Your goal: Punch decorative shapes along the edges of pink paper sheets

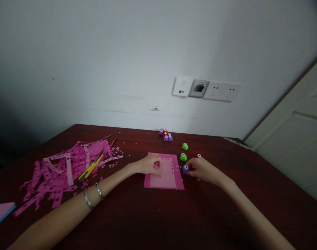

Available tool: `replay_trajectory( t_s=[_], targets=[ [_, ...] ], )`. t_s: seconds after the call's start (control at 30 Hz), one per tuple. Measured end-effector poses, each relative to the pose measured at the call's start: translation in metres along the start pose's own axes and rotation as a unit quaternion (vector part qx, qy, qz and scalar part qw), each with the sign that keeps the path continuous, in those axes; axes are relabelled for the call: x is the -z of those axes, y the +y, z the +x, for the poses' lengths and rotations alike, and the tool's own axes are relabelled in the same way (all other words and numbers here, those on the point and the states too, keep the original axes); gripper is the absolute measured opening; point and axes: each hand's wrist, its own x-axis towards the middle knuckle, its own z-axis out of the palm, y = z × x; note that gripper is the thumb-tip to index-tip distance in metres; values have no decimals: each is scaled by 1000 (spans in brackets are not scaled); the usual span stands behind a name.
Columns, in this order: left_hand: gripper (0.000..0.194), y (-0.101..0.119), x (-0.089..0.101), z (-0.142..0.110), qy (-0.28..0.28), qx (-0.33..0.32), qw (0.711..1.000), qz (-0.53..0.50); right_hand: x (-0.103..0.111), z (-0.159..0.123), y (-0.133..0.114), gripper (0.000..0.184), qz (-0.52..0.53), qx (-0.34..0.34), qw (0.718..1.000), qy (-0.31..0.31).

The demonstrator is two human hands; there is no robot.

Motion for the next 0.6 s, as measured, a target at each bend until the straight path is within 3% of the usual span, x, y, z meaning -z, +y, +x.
replay_trajectory(
  t_s=[0.4, 0.6],
  targets=[
    [37, 0, 1, 0, -1, 5, 1000, 11, 14, -3, 8, 9, -67, -24, 997, 20],
    [36, 2, 1, -1, 2, -12, 1000, -2, 21, -4, 4, 21, -86, 38, 990, 104]
  ],
)
